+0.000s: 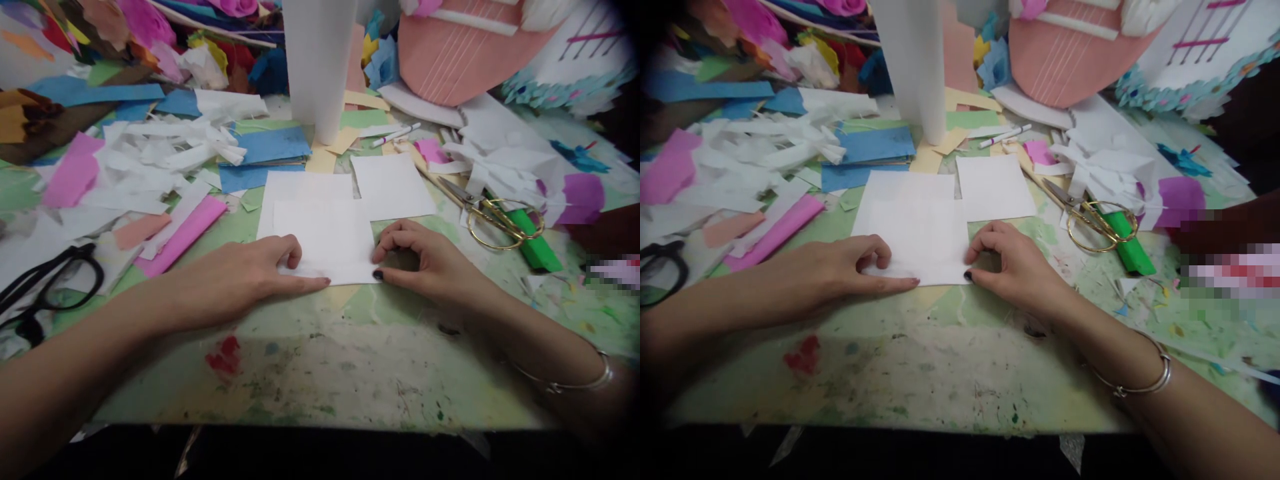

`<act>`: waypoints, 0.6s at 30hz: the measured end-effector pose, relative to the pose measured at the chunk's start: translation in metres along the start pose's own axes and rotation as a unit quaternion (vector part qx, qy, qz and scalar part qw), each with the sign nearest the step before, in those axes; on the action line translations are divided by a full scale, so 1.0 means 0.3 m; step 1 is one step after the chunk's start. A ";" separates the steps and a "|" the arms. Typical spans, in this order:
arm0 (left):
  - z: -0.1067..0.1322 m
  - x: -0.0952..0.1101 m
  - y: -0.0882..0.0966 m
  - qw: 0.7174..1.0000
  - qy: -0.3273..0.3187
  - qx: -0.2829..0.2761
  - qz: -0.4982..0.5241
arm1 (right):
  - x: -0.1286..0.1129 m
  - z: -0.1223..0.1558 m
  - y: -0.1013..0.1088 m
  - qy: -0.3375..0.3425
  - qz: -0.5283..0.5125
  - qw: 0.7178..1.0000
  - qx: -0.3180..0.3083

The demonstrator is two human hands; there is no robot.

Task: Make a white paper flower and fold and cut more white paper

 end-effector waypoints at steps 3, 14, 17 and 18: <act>0.007 0.036 -0.004 0.998 -0.037 0.001 -0.049 | -0.007 0.003 -0.002 0.010 0.016 1.000 -0.004; 0.017 0.038 -0.021 0.992 -0.048 0.024 -0.111 | -0.249 0.113 -0.133 0.299 0.291 0.907 -0.049; 0.018 0.049 -0.019 0.990 -0.064 0.026 -0.126 | -0.255 0.113 -0.136 0.302 0.318 0.897 -0.052; 0.020 0.053 -0.017 0.988 -0.070 0.026 -0.134 | -0.255 0.113 -0.135 0.303 0.322 0.895 -0.051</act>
Point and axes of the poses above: each hand's wrist, its own z-axis away from the middle knuckle, its own y-axis out of the back of the hand, x = y × z, the point moved 10 cm from there along -z, towards the middle knuckle, and after that the axes turned 1 degree about -x, right-handed, at the moved point
